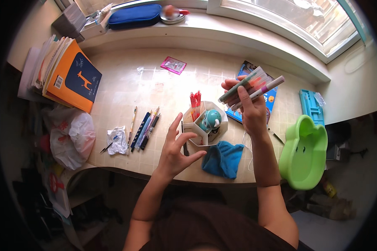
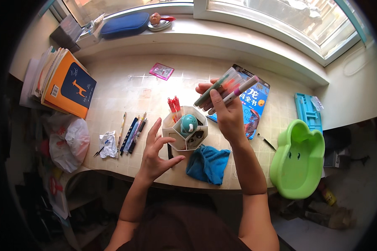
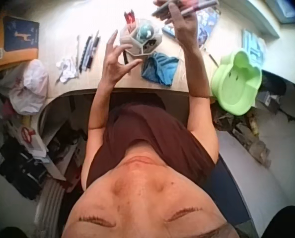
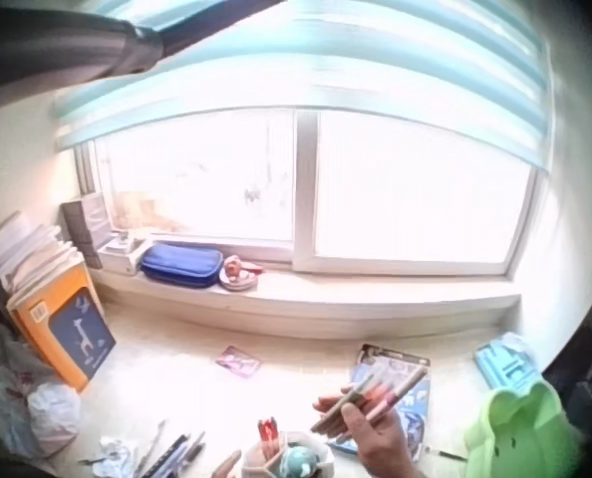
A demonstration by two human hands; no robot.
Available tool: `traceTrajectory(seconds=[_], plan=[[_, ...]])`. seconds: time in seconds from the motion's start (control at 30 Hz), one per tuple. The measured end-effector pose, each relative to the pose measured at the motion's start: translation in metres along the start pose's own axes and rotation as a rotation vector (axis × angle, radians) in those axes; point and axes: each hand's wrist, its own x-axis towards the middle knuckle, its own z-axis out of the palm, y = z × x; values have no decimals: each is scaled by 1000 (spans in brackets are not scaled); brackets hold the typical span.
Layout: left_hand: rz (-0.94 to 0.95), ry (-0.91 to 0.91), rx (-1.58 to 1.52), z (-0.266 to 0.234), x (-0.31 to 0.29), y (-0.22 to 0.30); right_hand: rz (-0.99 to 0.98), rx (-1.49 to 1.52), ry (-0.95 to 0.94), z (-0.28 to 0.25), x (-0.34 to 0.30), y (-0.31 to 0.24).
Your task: The person organizes a cluttered desk by placing pens and markers into a pen holder, wiping a book and a plastic case with a cloth, and moving items around the desk. The person also places a small box into a plastic bag and tidies the workspace.
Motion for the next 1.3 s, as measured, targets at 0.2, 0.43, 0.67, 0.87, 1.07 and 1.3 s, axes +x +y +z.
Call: traceTrajectory(seconds=[0.2, 0.43, 0.67, 0.87, 1.07, 1.3], plan=[[-3, 5, -47, 13, 4, -13, 120, 25, -46, -3, -6, 26], [49, 42, -87, 20, 2, -25, 251, 14, -77, -4, -16, 49], [72, 33, -118, 20, -4, -36, 162, 131, -34, -3, -14, 21], [133, 23, -90, 21, -14, -44, 64, 153, -32, -12, -13, -4], [105, 21, -110, 25, -7, -39, 26, 213, 17, -15, -23, -5], [82, 79, -88, 26, 2, -29, -16, 152, -89, -18, -50, -15]])
